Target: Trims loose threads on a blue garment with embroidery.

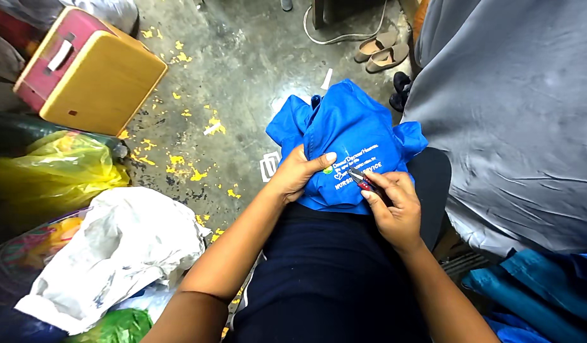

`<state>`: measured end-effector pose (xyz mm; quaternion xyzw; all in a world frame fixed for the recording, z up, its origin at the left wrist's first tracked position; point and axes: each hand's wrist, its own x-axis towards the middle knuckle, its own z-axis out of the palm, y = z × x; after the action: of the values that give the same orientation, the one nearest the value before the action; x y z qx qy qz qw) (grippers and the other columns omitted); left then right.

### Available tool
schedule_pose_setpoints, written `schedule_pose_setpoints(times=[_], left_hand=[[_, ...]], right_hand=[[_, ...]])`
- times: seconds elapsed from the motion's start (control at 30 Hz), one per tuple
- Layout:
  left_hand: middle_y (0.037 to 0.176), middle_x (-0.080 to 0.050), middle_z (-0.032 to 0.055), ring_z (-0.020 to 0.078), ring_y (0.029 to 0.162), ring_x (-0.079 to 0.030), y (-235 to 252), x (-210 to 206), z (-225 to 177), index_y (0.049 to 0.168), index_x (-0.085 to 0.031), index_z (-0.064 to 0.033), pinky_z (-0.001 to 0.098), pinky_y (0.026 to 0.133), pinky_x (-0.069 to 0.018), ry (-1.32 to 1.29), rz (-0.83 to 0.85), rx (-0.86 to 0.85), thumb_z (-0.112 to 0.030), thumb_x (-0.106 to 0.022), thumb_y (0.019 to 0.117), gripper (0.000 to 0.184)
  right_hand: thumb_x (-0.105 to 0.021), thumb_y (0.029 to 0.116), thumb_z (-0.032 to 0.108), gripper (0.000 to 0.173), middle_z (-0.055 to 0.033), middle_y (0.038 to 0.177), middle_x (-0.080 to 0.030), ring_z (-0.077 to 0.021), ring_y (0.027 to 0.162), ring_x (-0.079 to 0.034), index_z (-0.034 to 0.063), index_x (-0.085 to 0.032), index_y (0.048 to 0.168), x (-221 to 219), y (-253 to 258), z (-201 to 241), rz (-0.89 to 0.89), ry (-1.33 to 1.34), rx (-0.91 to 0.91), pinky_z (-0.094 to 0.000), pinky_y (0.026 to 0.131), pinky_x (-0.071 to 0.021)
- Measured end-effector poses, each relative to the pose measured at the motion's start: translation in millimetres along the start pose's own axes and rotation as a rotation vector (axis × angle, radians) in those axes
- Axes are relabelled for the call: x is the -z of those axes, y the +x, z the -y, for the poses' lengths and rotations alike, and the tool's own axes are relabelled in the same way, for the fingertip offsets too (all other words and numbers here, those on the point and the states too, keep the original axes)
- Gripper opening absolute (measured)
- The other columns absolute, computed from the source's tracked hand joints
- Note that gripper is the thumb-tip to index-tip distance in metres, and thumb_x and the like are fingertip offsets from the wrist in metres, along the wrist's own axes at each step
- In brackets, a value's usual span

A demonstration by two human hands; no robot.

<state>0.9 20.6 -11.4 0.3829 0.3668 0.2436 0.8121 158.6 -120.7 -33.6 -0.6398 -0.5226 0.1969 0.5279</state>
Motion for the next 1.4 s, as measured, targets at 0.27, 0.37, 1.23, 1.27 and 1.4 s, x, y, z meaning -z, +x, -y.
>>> schedule_pose_setpoints(times=[0.27, 0.37, 1.23, 1.27, 1.4], left_hand=[[0.094, -0.074, 0.0009, 0.0086, 0.085, -0.072, 0.4, 0.0, 1.4, 0.112, -0.061, -0.0073, 0.0278, 0.08, -0.0613, 0.005, 0.008, -0.018, 0.005, -0.058, 0.0961, 0.02], [0.093, -0.074, 0.0011, 0.0088, 0.084, -0.073, 0.2, -0.7, 0.5, 0.111, -0.061, -0.0072, 0.0278, 0.079, -0.0614, 0.0, 0.004, -0.017, 0.005, -0.058, 0.0963, 0.019], [0.093, -0.074, 0.0016, 0.009, 0.084, -0.072, 0.2, -1.7, 0.9, 0.112, -0.06, -0.0067, 0.0278, 0.079, -0.0614, -0.002, -0.022, 0.006, 0.005, -0.056, 0.0967, 0.02], [0.093, -0.074, 0.0016, 0.009, 0.084, -0.073, 0.2, -1.4, 1.2, 0.112, -0.06, -0.0067, 0.0278, 0.079, -0.0615, 0.0, -0.021, 0.005, 0.005, -0.057, 0.0967, 0.02], [0.091, -0.074, 0.0007, 0.0081, 0.082, -0.072, 0.7, 0.2, 1.7, 0.11, -0.061, -0.0071, 0.0272, 0.078, -0.0615, 0.031, -0.003, 0.002, 0.005, -0.057, 0.0964, 0.019]], right_hand=[[-0.065, 0.0934, 0.006, 0.025, -0.0073, 0.097, -0.06, -0.0016, 0.093, -0.057, -0.0054, -0.074, 0.114, 0.3, 2.1, -0.6, 0.012, -0.018, 0.011, -0.0091, 0.085, -0.0461], [-0.065, 0.0939, 0.006, 0.025, -0.0068, 0.096, -0.06, -0.0012, 0.092, -0.057, -0.0051, -0.074, 0.114, 0.1, 3.0, -0.6, 0.013, -0.021, 0.01, -0.0089, 0.085, -0.0461], [-0.066, 0.0924, 0.006, 0.026, -0.0071, 0.098, -0.059, -0.0007, 0.092, -0.057, -0.006, -0.074, 0.114, 4.3, 5.4, -3.2, 0.042, 0.006, -0.003, -0.0086, 0.083, -0.0468], [-0.066, 0.0923, 0.006, 0.026, -0.0067, 0.098, -0.059, -0.0003, 0.092, -0.057, -0.0057, -0.074, 0.115, 5.7, 6.3, -3.5, 0.057, 0.01, -0.005, -0.0084, 0.084, -0.047], [-0.066, 0.0925, 0.006, 0.026, -0.0064, 0.098, -0.06, -0.0002, 0.092, -0.057, -0.0048, -0.074, 0.114, 10.0, 9.9, -5.6, 0.107, 0.015, 0.002, -0.0088, 0.084, -0.0473]])
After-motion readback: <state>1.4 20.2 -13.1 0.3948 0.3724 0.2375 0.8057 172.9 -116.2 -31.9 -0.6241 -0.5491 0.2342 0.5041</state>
